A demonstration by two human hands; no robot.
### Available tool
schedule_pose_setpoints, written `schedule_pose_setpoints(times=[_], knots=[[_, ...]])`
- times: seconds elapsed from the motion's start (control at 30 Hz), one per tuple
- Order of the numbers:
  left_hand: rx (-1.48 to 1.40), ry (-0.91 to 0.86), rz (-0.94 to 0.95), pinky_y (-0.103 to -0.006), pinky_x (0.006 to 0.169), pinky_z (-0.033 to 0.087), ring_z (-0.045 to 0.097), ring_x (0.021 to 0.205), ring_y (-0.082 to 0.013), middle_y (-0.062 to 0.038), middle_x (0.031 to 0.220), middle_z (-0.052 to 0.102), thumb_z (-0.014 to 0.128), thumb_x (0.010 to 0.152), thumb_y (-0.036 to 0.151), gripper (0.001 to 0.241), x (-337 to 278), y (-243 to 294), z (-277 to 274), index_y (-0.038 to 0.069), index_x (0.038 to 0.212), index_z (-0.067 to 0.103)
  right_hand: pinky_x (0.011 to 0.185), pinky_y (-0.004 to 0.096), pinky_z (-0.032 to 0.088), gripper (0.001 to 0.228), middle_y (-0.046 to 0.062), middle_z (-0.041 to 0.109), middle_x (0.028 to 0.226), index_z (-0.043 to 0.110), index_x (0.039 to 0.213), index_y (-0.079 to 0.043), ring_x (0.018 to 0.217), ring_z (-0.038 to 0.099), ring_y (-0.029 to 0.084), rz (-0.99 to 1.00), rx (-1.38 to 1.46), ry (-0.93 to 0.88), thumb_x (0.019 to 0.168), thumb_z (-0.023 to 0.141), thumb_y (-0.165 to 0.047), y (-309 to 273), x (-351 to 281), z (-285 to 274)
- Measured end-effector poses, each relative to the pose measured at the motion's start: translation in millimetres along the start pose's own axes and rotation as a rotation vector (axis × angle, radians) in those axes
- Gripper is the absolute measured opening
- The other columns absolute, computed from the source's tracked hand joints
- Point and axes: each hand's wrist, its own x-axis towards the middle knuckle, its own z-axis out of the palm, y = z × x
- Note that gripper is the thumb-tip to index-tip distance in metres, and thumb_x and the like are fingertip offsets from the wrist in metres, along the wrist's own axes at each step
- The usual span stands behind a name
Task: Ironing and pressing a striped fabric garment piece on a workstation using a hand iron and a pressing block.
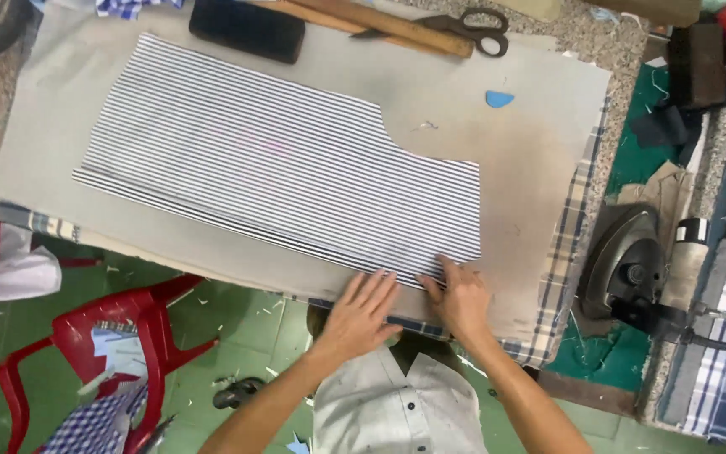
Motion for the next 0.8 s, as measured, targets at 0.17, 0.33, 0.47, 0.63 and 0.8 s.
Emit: schedule_pose_setpoints(times=[0.17, 0.33, 0.47, 0.63, 0.8], knots=[[0.045, -0.024, -0.262, -0.0575, 0.123, 0.016, 0.028, 0.154, -0.0329, -0.015, 0.163, 0.037, 0.035, 0.102, 0.065, 0.077, 11.9, 41.0, 36.7, 0.01, 0.153, 0.045, 0.074, 0.04, 0.056, 0.048, 0.015, 0.073, 0.082, 0.07, 0.125, -0.006, 0.084, 0.073, 0.032, -0.021, 0.189, -0.067, 0.09, 0.075, -0.04, 13.9, -4.9, -12.9], [0.059, -0.061, -0.331, -0.0583, 0.124, 0.016, 0.028, 0.154, -0.032, -0.013, 0.164, 0.036, 0.035, 0.099, 0.067, 0.078, 13.7, 41.9, 43.1, 0.013, 0.154, 0.045, 0.075, 0.047, 0.058, 0.044, 0.017, 0.077, 0.091, 0.07, 0.127, -0.011, 0.089, 0.074, 0.037, 0.091, 0.343, -0.137, 0.089, 0.075, -0.033, 33.5, -15.3, -9.6], [0.052, -0.062, -0.349, -0.0582, 0.124, 0.014, 0.025, 0.155, -0.0325, -0.013, 0.165, 0.035, 0.035, 0.099, 0.067, 0.077, 15.4, 44.4, 43.8, 0.013, 0.153, 0.046, 0.07, 0.045, 0.06, 0.035, 0.019, 0.078, 0.09, 0.07, 0.124, -0.007, 0.084, 0.075, 0.037, 0.115, 0.361, -0.093, 0.093, 0.073, -0.023, 29.6, -10.1, -15.6], [0.032, -0.023, -0.355, -0.0588, 0.124, 0.015, 0.028, 0.154, -0.0348, -0.017, 0.163, 0.038, 0.039, 0.099, 0.066, 0.077, 20.3, 46.6, 51.2, 0.011, 0.152, 0.048, 0.069, 0.044, 0.06, 0.034, 0.018, 0.078, 0.09, 0.072, 0.124, -0.008, 0.084, 0.076, 0.035, 0.16, 0.354, -0.062, 0.093, 0.073, -0.023, 34.8, -11.4, -9.4], [0.043, -0.022, -0.336, -0.0593, 0.124, 0.014, 0.031, 0.153, -0.0349, -0.018, 0.161, 0.041, 0.039, 0.1, 0.064, 0.076, 23.5, 49.3, 48.3, 0.008, 0.15, 0.05, 0.065, 0.042, 0.061, 0.032, 0.015, 0.078, 0.088, 0.071, 0.124, -0.008, 0.079, 0.076, 0.033, 0.138, 0.341, -0.068, 0.094, 0.072, -0.02, 32.2, -10.8, -11.7]])
